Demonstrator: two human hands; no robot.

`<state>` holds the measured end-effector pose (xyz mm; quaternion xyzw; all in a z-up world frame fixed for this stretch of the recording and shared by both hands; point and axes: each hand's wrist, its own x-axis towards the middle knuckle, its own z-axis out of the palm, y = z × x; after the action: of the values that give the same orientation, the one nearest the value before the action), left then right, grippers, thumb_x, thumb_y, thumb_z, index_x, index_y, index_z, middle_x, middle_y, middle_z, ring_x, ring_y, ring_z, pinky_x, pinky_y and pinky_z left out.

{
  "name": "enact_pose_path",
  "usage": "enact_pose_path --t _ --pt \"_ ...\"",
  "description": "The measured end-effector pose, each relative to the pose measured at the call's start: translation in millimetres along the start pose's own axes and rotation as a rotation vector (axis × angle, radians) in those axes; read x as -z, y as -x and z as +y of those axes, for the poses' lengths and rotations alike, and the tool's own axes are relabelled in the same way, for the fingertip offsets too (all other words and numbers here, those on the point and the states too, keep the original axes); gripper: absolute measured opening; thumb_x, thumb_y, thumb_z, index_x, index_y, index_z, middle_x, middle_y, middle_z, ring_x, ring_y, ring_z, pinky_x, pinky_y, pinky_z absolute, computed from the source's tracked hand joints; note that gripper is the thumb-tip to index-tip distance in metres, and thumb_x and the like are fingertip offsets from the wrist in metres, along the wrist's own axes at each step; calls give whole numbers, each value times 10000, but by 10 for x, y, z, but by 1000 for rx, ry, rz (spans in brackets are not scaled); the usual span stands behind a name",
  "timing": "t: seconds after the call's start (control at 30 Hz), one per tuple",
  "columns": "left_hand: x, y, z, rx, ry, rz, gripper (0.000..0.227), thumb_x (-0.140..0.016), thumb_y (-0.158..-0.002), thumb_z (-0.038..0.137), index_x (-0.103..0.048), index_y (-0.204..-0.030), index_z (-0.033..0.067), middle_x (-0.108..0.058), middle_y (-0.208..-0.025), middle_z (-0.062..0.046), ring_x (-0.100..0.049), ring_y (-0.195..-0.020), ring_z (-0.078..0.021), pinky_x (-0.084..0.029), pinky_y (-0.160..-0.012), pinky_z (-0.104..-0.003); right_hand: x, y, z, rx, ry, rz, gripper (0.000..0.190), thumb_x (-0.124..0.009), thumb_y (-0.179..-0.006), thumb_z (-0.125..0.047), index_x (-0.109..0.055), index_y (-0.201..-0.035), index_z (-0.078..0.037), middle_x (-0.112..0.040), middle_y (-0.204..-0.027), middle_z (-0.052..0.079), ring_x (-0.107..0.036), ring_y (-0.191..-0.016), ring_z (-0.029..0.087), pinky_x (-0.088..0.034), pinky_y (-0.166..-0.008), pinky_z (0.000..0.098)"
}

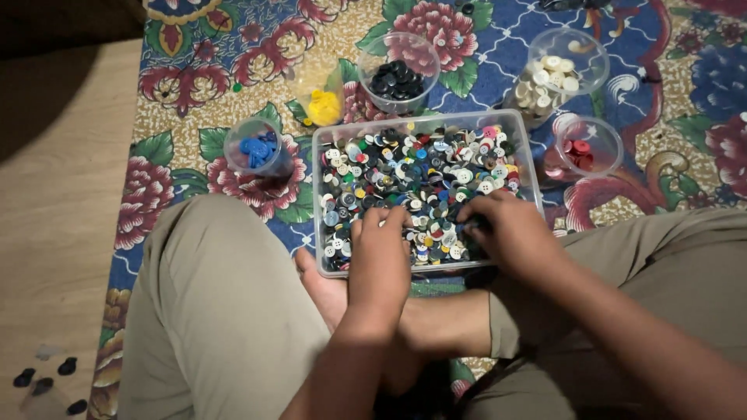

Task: A person is sorting a large variety of buttons by color and type from a central tray into several smaller plastic containers while sitting on the floor.

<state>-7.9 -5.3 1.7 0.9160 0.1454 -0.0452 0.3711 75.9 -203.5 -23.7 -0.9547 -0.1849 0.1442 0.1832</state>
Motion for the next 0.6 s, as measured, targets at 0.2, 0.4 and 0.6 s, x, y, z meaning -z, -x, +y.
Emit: enact_pose_path --t 0.2,0.4,0.6 --pt "55 64 51 -19 3 46 202 -647 -934 -10 -605 -1059 142 -603 -1118 -67 -578 -1181 -318 -554 -961 -438 167 -33 56 -59 -73 121 205 -756 -899 -278 -772 -1102 -256 -742 -1016 116 -736 -980 393 -602 -822 503" --pt "6 49 -68 -27 -18 51 216 -682 -910 38 -606 -1052 181 -634 -1101 -64 -617 -1161 -323 -556 -957 -438 259 81 -100 111 -139 241 390 -762 -889 -279 -704 -1267 -203 -649 -1275 142 -650 -1156 445 -546 -928 543" --pt "-14 6 -111 30 16 26 212 -687 -926 83 -602 -1079 202 -644 -1127 -55 -633 -1179 -302 -565 -961 -428 99 243 -150 179 -64 201 501 -864 -746 -288 -738 -1230 -261 -581 -1365 115 -536 -1287 453 -459 -1066 532"
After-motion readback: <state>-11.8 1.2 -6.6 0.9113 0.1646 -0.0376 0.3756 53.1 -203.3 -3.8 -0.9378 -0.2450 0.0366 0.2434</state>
